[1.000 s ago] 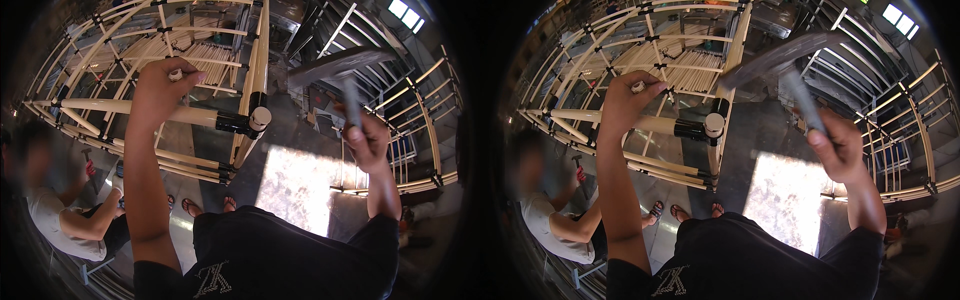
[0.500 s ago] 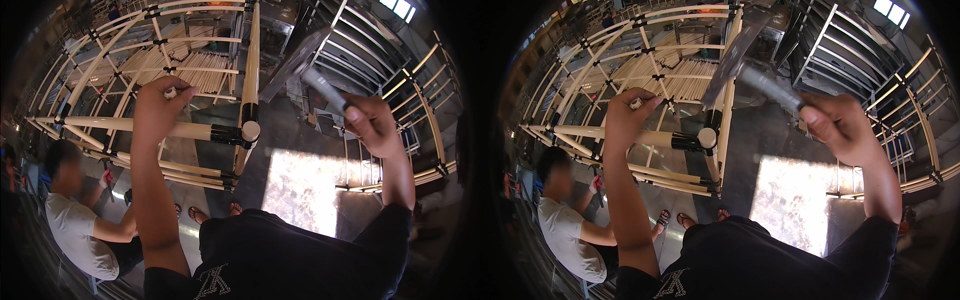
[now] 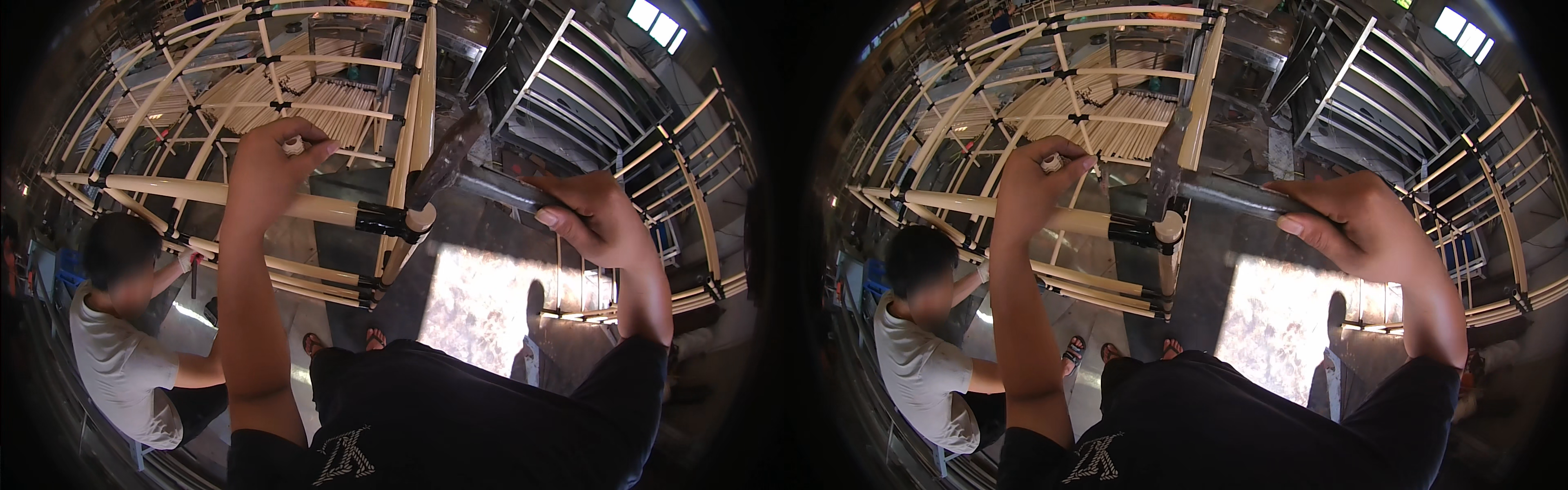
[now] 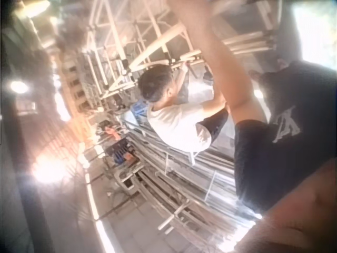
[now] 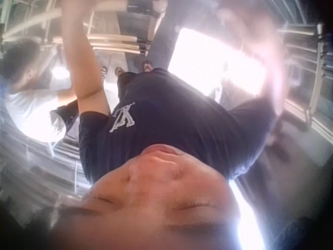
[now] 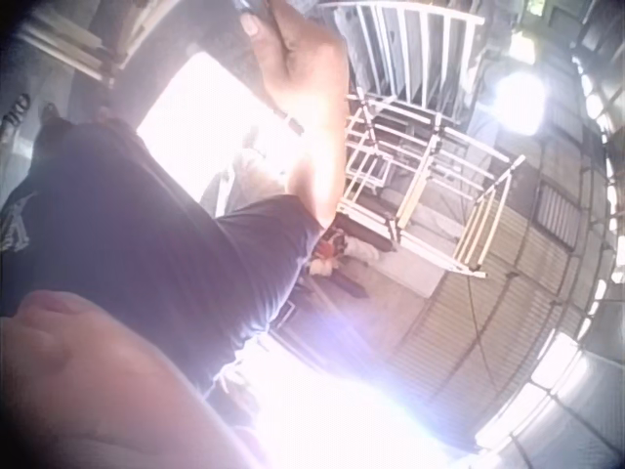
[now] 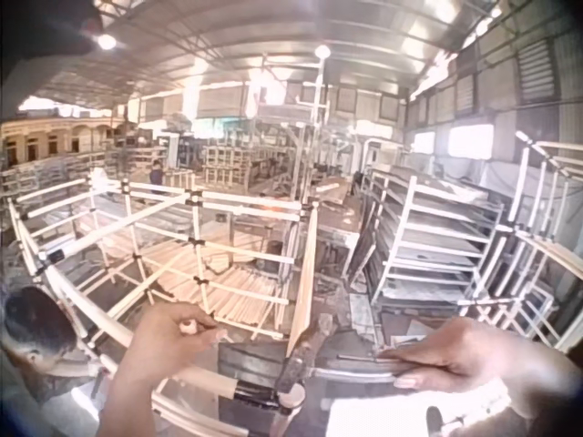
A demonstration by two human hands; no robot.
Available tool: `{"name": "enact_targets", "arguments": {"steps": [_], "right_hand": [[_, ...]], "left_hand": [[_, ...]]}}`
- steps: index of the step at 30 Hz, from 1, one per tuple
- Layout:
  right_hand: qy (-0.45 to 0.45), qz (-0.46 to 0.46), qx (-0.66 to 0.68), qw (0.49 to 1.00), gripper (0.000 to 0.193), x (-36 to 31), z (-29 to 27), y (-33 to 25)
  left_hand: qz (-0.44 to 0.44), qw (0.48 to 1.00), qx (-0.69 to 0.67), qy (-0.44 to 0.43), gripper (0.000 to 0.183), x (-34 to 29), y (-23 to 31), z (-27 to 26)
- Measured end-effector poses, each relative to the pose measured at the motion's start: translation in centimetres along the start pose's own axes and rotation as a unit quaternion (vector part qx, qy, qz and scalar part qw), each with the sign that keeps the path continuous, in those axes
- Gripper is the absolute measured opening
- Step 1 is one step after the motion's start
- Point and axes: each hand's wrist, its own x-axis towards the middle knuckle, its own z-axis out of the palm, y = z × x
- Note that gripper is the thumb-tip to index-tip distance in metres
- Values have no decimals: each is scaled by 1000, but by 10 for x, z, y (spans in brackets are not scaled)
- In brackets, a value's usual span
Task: The person uses a hammer to tap wooden pegs into the joints of a pipe structure, working along the frame while another person assists by holding pieces in place.
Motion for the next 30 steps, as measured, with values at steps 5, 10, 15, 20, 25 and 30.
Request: {"name": "enact_targets", "arguments": {"steps": [5, 10, 15, 20, 25, 30], "right_hand": [[25, 1, -1, 1000, 35, 1, -1, -7], [98, 50, 32, 993, 34, -24, 2, -18], [301, 82, 225, 923, 42, -83, 74, -15], [325, 317, 414, 789, 33, -139, 199, -29], [276, 588, 366, 666, 38, -182, 295, -28], [162, 672, 372, 619, 34, -250, 332, -18]], "left_hand": [[-18, 999, 25, -10, 23, -4, 6, -2], [-1, 1000, -19, -4, 19, -8, -2, 1], [10, 999, -31, -22, 17, -10, 5, -4], [43, 999, -14, -27, 17, -11, 1, -1], [71, 997, -8, -3, 19, -13, 0, -6], [72, 997, 23, 17, 22, -11, -1, -2]]}}
